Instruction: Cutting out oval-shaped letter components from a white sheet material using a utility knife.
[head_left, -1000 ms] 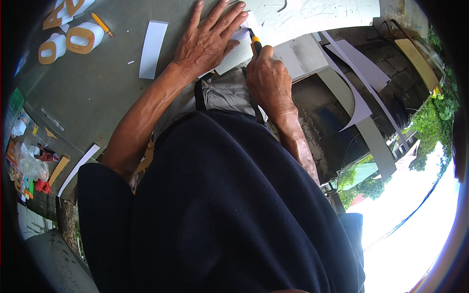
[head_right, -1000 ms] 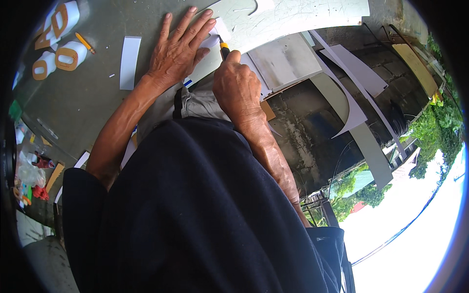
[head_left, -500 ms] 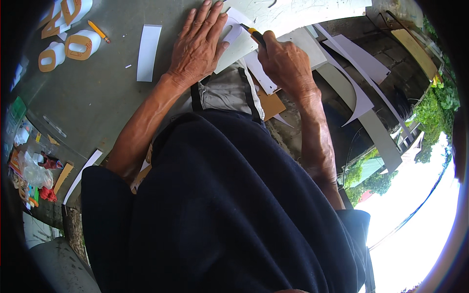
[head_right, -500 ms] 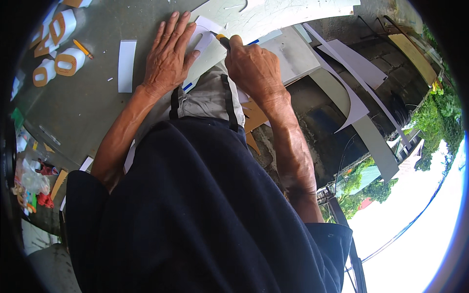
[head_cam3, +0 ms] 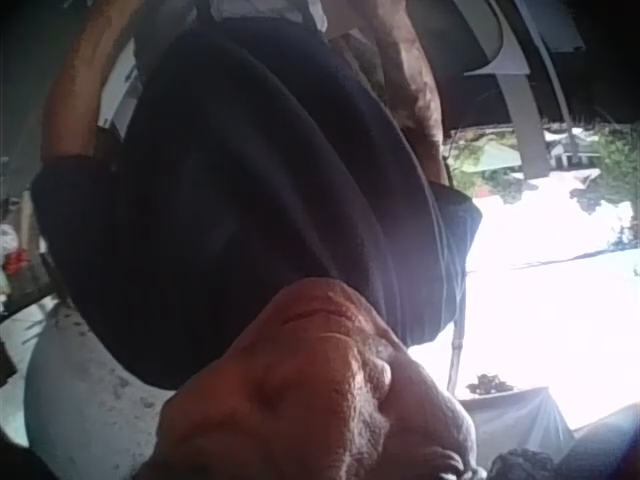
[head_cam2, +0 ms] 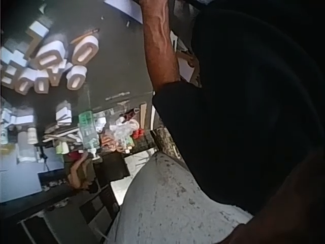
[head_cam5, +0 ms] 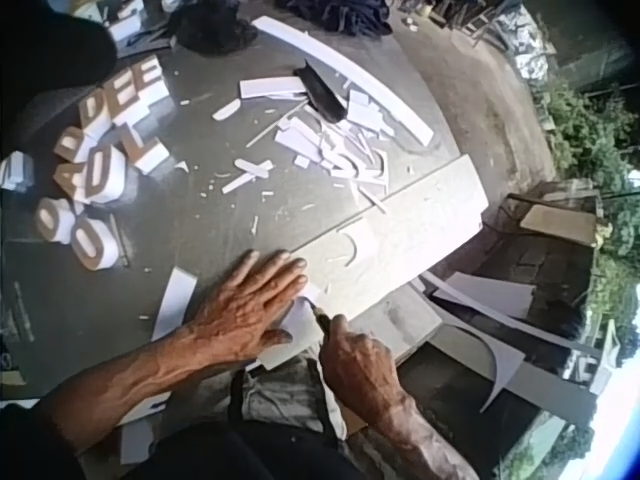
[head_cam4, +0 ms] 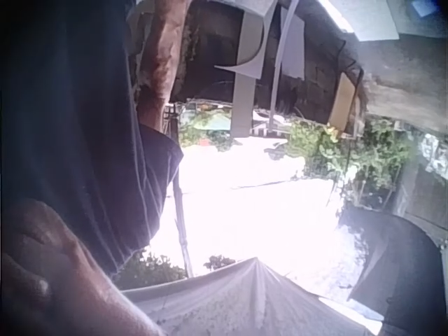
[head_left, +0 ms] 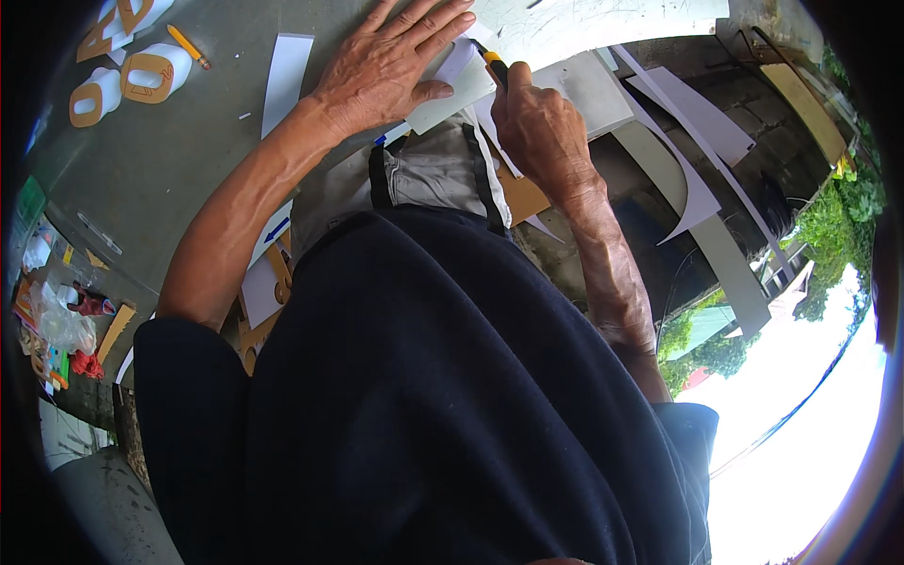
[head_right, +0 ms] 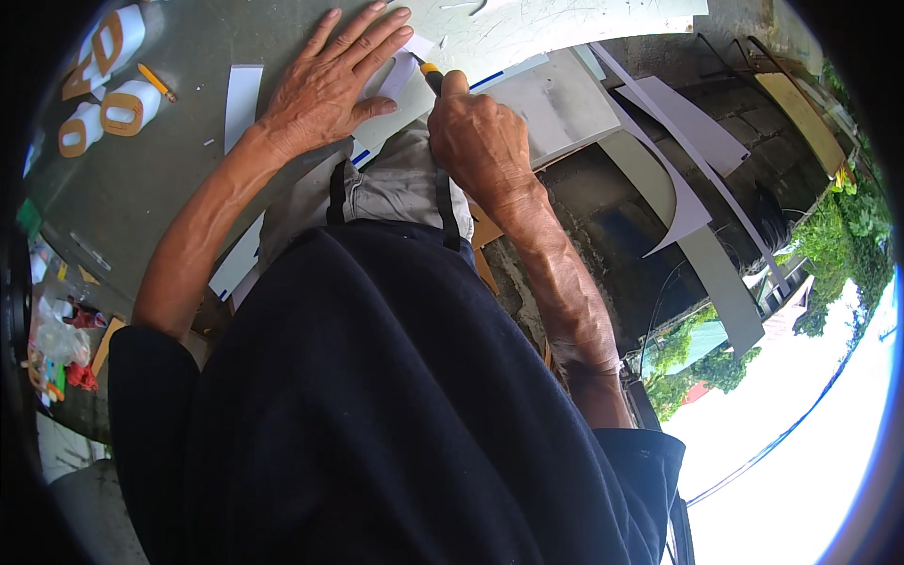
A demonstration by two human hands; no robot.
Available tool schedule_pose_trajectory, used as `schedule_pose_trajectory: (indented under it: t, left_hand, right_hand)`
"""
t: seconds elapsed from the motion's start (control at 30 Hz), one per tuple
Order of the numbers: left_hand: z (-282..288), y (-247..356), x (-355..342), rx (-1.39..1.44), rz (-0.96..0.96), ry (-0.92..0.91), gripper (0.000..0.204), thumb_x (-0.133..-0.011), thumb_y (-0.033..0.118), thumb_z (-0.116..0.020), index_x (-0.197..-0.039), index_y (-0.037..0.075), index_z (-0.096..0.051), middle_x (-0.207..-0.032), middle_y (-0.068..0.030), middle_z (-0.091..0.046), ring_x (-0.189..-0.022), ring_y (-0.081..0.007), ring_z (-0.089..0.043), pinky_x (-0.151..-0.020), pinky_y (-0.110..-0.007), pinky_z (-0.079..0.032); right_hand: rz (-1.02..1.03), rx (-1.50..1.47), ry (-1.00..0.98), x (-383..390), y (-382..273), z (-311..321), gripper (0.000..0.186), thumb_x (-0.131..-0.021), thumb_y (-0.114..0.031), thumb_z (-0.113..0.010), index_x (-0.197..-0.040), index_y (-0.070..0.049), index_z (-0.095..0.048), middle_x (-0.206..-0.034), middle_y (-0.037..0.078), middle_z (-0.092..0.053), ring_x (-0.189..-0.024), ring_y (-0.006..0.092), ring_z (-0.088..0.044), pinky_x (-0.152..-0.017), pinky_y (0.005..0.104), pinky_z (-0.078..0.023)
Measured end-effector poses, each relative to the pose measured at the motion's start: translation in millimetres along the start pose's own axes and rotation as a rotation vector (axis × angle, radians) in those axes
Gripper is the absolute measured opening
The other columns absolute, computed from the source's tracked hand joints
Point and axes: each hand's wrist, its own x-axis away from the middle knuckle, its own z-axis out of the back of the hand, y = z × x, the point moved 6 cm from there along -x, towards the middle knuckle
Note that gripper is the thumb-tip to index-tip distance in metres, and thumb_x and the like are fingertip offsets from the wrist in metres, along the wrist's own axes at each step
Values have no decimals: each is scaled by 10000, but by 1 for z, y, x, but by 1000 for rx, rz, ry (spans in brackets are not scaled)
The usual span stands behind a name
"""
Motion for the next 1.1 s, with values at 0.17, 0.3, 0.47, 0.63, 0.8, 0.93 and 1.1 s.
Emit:
schedule_pose_trajectory:
  t: [0.17,0.3,0.47,0.63,0.8,0.93,1.1]
  left_hand:
    - [-3,-2,2,-16,43,-9,843,-934,475,-672,-1575,18,-368,-1680,-142,-303,-1584,-322,-187,-1273,-578,-120]
    - [-5,-2,2,5,38,-4,834,-937,468,-669,-1572,15,-371,-1680,-141,-302,-1586,-327,-178,-1267,-603,-108]
    - [-3,0,1,27,39,0,832,-929,450,-680,-1567,10,-376,-1678,-143,-306,-1585,-335,-181,-1263,-619,-98]
    - [0,2,-1,27,54,-12,831,-910,422,-710,-1554,2,-396,-1674,-150,-311,-1578,-348,-193,-1258,-628,-97]
    - [-1,2,-2,35,52,-19,814,-915,412,-707,-1549,-2,-407,-1674,-151,-311,-1575,-354,-198,-1256,-631,-97]
    - [-4,1,-4,25,55,-30,812,-921,410,-701,-1553,-4,-402,-1676,-153,-305,-1575,-357,-194,-1255,-632,-94]
    - [-1,4,-5,-11,43,-45,841,-911,433,-702,-1557,-8,-392,-1679,-158,-297,-1578,-362,-183,-1258,-625,-91]
  right_hand:
    - [-48,12,2,2,-5,-5,152,-975,-129,-549,-912,3,-509,-663,260,-670,-614,427,-711,-567,531,-569]
    - [-75,-8,-27,1,-7,-7,154,-976,-134,-545,-920,3,-506,-680,266,-676,-637,432,-718,-571,536,-570]
    - [-138,-67,-18,8,-4,-16,181,-974,-145,-552,-962,30,-507,-699,277,-681,-667,462,-715,-620,550,-578]
    - [-187,-127,-32,11,-8,-18,235,-988,-176,-553,-995,56,-510,-756,309,-687,-731,485,-717,-672,552,-582]
    - [-269,-194,-70,9,-15,-17,268,-1000,-198,-549,-1011,66,-507,-812,335,-688,-792,496,-719,-705,560,-582]
    - [-347,-219,-50,17,-17,-22,279,-996,-205,-556,-1012,69,-506,-813,336,-688,-789,505,-715,-714,571,-581]
    - [-380,-264,-35,17,-15,-21,303,-994,-212,-554,-1027,86,-514,-833,355,-687,-791,520,-708,-731,570,-582]
